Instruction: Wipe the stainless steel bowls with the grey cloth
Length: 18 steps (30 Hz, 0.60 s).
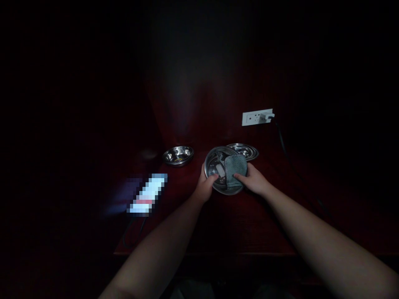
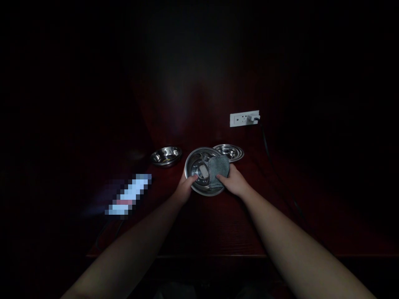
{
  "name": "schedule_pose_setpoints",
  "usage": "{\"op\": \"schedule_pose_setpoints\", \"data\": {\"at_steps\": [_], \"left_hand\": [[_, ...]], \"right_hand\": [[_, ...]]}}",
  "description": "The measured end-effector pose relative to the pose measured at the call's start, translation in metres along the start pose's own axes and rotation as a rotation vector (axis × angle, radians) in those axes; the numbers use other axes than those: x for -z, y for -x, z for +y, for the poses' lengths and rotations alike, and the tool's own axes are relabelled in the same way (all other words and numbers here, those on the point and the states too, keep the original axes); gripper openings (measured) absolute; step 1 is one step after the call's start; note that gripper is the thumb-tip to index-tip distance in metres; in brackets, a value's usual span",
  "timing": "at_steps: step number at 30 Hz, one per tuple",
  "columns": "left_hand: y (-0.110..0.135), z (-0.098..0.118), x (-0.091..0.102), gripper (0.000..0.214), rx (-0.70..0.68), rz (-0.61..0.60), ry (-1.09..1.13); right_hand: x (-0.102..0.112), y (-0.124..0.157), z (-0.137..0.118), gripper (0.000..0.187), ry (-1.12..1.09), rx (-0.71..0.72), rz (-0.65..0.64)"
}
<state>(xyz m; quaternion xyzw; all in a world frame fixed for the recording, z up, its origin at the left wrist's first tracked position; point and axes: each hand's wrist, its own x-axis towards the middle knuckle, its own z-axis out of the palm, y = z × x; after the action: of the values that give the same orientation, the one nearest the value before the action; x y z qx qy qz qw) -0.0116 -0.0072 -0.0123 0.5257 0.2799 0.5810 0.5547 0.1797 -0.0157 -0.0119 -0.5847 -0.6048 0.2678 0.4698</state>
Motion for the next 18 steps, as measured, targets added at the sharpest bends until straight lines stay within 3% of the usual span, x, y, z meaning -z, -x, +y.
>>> {"op": "schedule_pose_setpoints", "data": {"at_steps": [10, 18], "left_hand": [[0.0006, 0.0013, -0.0036, 0.066, -0.056, -0.048, -0.008], [-0.0028, -0.0047, -0.0023, 0.064, -0.064, -0.013, -0.014]], "right_hand": [[-0.0024, -0.0043, 0.0051, 0.066, 0.035, 0.039, 0.061], [0.0041, -0.0061, 0.0056, 0.081, 0.007, 0.022, -0.083]]}}
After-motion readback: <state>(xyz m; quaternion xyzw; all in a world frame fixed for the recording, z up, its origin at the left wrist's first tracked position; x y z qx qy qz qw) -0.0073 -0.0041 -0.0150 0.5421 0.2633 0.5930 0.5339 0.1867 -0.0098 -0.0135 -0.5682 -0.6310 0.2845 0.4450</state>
